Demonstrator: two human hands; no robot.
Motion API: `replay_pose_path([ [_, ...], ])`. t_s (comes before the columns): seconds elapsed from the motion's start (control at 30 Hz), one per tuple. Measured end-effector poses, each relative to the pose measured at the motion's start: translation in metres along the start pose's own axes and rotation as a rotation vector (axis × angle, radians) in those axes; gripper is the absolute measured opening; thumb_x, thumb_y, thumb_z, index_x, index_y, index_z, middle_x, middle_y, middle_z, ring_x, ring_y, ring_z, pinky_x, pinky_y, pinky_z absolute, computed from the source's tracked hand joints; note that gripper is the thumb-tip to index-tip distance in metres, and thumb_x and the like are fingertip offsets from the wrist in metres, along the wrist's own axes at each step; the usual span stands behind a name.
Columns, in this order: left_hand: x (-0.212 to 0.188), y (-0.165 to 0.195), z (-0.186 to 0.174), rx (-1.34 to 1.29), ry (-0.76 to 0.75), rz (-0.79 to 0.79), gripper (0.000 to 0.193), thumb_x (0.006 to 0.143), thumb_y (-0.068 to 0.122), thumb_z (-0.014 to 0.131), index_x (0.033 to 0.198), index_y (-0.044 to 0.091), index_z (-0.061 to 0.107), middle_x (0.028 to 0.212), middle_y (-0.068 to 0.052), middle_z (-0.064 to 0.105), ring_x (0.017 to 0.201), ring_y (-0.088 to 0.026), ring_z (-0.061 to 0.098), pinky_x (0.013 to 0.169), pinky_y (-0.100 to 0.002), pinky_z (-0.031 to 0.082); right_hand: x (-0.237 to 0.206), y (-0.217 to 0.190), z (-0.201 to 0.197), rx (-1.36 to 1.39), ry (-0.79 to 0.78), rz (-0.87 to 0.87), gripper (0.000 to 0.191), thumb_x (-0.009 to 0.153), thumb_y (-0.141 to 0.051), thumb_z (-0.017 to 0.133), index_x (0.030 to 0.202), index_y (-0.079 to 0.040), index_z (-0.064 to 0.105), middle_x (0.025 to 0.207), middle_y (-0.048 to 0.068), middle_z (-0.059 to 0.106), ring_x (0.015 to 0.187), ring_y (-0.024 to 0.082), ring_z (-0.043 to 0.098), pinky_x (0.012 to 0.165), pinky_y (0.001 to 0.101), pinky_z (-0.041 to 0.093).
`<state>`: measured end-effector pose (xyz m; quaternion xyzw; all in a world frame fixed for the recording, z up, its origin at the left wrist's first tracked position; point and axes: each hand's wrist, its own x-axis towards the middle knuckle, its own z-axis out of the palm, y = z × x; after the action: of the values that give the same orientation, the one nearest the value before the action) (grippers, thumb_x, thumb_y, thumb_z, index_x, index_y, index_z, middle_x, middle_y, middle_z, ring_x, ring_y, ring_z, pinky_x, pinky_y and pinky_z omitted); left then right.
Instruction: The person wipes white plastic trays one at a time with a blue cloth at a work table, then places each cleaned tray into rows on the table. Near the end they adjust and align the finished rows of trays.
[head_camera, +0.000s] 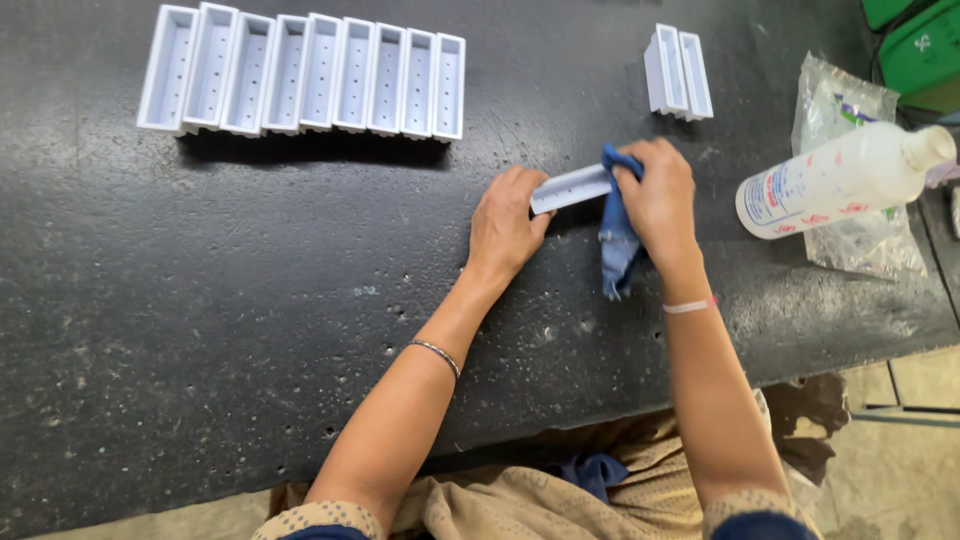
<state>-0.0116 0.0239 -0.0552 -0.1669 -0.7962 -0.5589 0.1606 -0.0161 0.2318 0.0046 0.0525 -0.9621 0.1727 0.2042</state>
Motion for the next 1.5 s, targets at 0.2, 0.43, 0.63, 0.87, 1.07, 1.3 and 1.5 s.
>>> replay_pose_path([
  [0.2, 0.000, -0.001, 0.000, 0.010, -0.028, 0.009, 0.033, 0.076, 0.009, 0.079, 0.107, 0.006, 0.067, 0.101, -0.011, 0.063, 0.099, -0.035, 0.062, 0.086, -0.045, 0.051, 0.012, 0.002, -0.008, -0.066, -0.133, 0.188, 0.022, 0.083, -0.014, 0.078, 0.104, -0.006, 0.077, 0.100, 0.019, 0.071, 0.094, 0.040, 0.068, 0.085, 0.0450, 0.052],
  [0.43, 0.001, 0.002, 0.000, 0.027, -0.012, -0.015, 0.027, 0.079, 0.008, 0.077, 0.104, 0.007, 0.067, 0.100, -0.010, 0.064, 0.099, -0.033, 0.063, 0.085, -0.045, 0.051, -0.002, 0.003, 0.004, 0.162, 0.059, 0.132, 0.021, 0.092, -0.012, 0.075, 0.109, -0.001, 0.076, 0.101, 0.019, 0.073, 0.093, 0.033, 0.072, 0.085, 0.0373, 0.054],
  [0.63, 0.001, 0.003, -0.001, 0.017, -0.016, -0.001, 0.020, 0.081, 0.008, 0.075, 0.100, 0.008, 0.067, 0.097, -0.010, 0.063, 0.098, -0.034, 0.063, 0.084, -0.045, 0.051, -0.030, 0.018, -0.004, 0.240, 0.116, 0.333, 0.023, 0.090, -0.014, 0.076, 0.109, -0.002, 0.076, 0.099, 0.015, 0.076, 0.090, 0.023, 0.074, 0.084, 0.0327, 0.054],
  [0.87, 0.002, 0.006, -0.001, 0.013, -0.022, -0.011, 0.021, 0.080, 0.008, 0.076, 0.100, 0.008, 0.067, 0.097, -0.010, 0.064, 0.098, -0.033, 0.063, 0.084, -0.045, 0.050, -0.022, 0.010, -0.009, 0.238, 0.187, 0.149, 0.024, 0.091, -0.012, 0.076, 0.113, -0.001, 0.076, 0.105, 0.017, 0.075, 0.096, 0.026, 0.073, 0.088, 0.0341, 0.054],
  [1.07, 0.003, 0.005, -0.002, 0.028, -0.030, -0.010, 0.025, 0.078, 0.008, 0.076, 0.102, 0.008, 0.068, 0.098, -0.010, 0.063, 0.098, -0.033, 0.062, 0.084, -0.044, 0.050, 0.014, -0.001, 0.001, 0.208, -0.055, 0.254, 0.026, 0.088, -0.017, 0.076, 0.110, -0.003, 0.077, 0.094, 0.016, 0.076, 0.085, 0.023, 0.075, 0.079, 0.0330, 0.055],
  [1.3, 0.000, 0.007, -0.001, 0.016, -0.023, 0.000, 0.025, 0.080, 0.008, 0.076, 0.103, 0.008, 0.067, 0.098, -0.009, 0.063, 0.097, -0.033, 0.063, 0.083, -0.044, 0.051, 0.014, 0.022, 0.004, 0.418, -0.066, 0.452, 0.025, 0.087, -0.021, 0.077, 0.104, -0.003, 0.076, 0.092, 0.013, 0.077, 0.084, 0.020, 0.072, 0.076, 0.0320, 0.056],
  [1.5, 0.003, 0.010, -0.003, 0.088, -0.040, 0.035, 0.037, 0.078, 0.011, 0.079, 0.112, 0.009, 0.064, 0.105, -0.010, 0.065, 0.102, -0.032, 0.064, 0.087, -0.044, 0.051, -0.009, 0.067, 0.017, 0.192, 0.268, 0.238, 0.026, 0.092, -0.015, 0.076, 0.113, 0.001, 0.077, 0.099, 0.013, 0.075, 0.090, 0.012, 0.070, 0.082, 0.0306, 0.054],
])
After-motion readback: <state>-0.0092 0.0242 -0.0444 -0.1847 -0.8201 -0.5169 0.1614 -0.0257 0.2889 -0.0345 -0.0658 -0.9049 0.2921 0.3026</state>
